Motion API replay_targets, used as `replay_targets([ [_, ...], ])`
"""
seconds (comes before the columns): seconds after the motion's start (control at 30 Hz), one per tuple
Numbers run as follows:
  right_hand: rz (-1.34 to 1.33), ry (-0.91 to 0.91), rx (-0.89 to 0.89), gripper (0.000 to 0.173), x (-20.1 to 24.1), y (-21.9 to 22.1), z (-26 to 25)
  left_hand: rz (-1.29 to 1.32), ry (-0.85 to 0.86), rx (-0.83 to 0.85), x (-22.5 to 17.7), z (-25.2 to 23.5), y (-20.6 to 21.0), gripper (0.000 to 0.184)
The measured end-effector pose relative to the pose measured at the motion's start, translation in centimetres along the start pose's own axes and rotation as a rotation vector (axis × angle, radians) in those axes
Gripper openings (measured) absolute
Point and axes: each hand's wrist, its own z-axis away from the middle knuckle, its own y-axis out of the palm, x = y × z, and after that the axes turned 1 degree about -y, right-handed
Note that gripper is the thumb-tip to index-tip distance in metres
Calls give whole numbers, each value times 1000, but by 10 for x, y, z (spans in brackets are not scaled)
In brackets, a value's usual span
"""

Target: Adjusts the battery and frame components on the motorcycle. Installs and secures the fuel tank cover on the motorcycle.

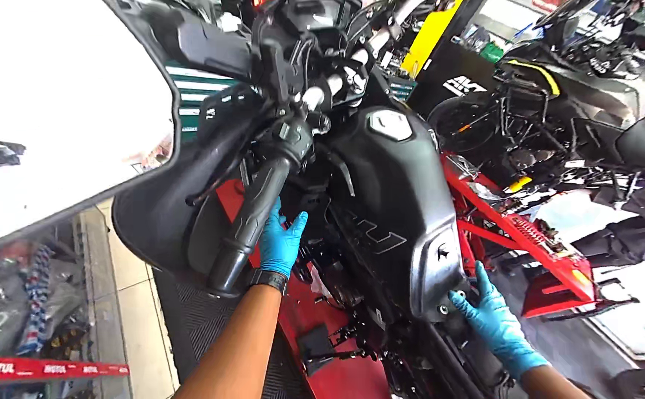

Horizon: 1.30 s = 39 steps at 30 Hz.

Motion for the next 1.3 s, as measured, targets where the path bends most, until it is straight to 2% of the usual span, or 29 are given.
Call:
replay_targets([
  [0.07, 57, 11, -170, 113, 33, -3, -1, 22, 43, -24, -20, -16, -10, 79],
  [0.13, 72, -85, -330, 118, 65, -9, -8, 92, 86, -88, -29, -32, -10, 67],
  [0.2, -67, -206, -370, 124, 95, -16, -21, 142, 151, -192, -29, -50, -2, 50],
  [0.23, -108, -285, -363, 128, 107, -17, -27, 128, 175, -203, -28, -56, 2, 48],
  [0.33, -158, -434, -332, 135, 127, -4, -48, 95, 187, -174, -29, -72, 15, 57],
  [0.43, -171, -400, -368, 136, 134, 13, -55, 204, 50, -150, -39, -83, 21, 57],
  [0.5, -189, -374, -389, 134, 135, 17, -54, 281, -52, -108, -29, -91, 32, 60],
  [0.57, -223, -372, -412, 132, 136, 20, -55, 340, -78, -111, -19, -96, 45, 58],
  [0.7, -236, -389, -428, 132, 138, 22, -56, 433, -81, -188, -26, -90, 54, 53],
  [0.87, -222, -417, -465, 132, 133, 25, -56, 420, -38, -283, -30, -85, 66, 72],
  [1.03, -211, -429, -472, 132, 134, 27, -54, 378, -11, -408, -26, -91, 72, 57],
  [1.17, -230, -416, -457, 132, 136, 26, -53, 416, -127, -545, -35, -92, 77, 46],
  [1.23, -238, -416, -457, 133, 137, 26, -55, 442, -111, -526, -30, -92, 77, 49],
  [1.3, -240, -412, -459, 134, 135, 25, -54, 534, 13, -421, -19, -88, 75, 58],
])
